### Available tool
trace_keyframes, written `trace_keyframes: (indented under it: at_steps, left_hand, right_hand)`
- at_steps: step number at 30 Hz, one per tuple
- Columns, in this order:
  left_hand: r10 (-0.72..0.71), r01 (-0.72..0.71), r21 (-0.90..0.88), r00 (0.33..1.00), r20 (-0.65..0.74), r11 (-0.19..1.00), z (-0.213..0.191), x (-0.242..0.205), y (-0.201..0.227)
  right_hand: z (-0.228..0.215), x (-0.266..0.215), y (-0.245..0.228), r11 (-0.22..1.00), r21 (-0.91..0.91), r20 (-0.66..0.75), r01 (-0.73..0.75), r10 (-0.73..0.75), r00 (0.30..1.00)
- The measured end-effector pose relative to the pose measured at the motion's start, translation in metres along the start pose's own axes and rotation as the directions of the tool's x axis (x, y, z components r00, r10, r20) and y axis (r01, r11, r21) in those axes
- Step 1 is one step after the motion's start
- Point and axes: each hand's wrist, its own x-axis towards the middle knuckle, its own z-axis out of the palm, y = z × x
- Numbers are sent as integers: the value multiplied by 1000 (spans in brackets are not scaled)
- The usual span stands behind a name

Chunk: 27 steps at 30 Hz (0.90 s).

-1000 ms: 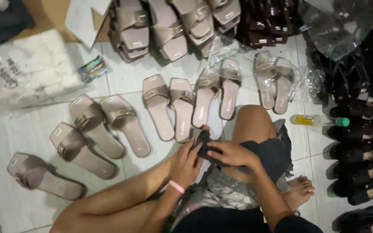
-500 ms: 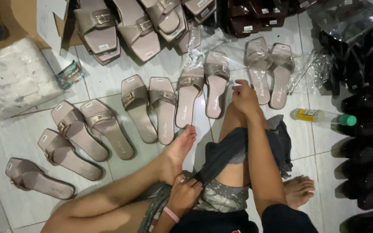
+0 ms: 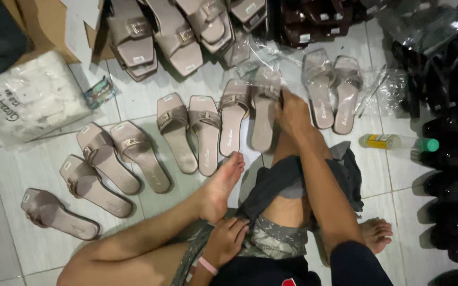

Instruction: The person sits on the floor and wipes multiple beige slides with a dark cloth. They handle each slide one at a time, wiping the sole and strap, then place the cleaned slide on the floor. The person occasionally picks up a bottle and applies liquid to the cloth before continuing to wipe the slides.

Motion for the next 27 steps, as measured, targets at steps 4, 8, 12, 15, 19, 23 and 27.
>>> trace_keyframes:
  at_steps: [4, 8, 12, 15, 19, 23, 27]
  left_hand:
    - [-139, 91, -290, 979, -149, 953, -17, 3, 17]
    - [-174, 27, -626, 969, -175, 779, -28, 19, 38]
    - [-171, -115, -887, 962, -211, 448, -41, 27, 73]
    - [-209, -89, -910, 960, -187, 405, -58, 6, 104]
    - [-282, -21, -973, 955, -87, 230, -76, -24, 130]
    - [-273, -63, -971, 954, -127, 231, -83, -39, 140]
    - [-231, -91, -950, 959, -165, 300, -88, -51, 142]
  right_hand:
    - [-67, -42, -57, 989, 43, -98, 138, -133, 986]
    - [-132, -73, -122, 982, 27, -213, 188, -178, 961]
    - [-178, -100, -183, 968, 48, -242, 247, -229, 943]
    - [-201, -113, -211, 968, 15, -223, 252, -242, 944]
    - [-213, -128, -234, 963, 48, -172, 267, -255, 951]
    - [-214, -143, -249, 930, 98, -273, 354, -317, 908]
    - [-216, -152, -254, 908, 103, -331, 405, -352, 875]
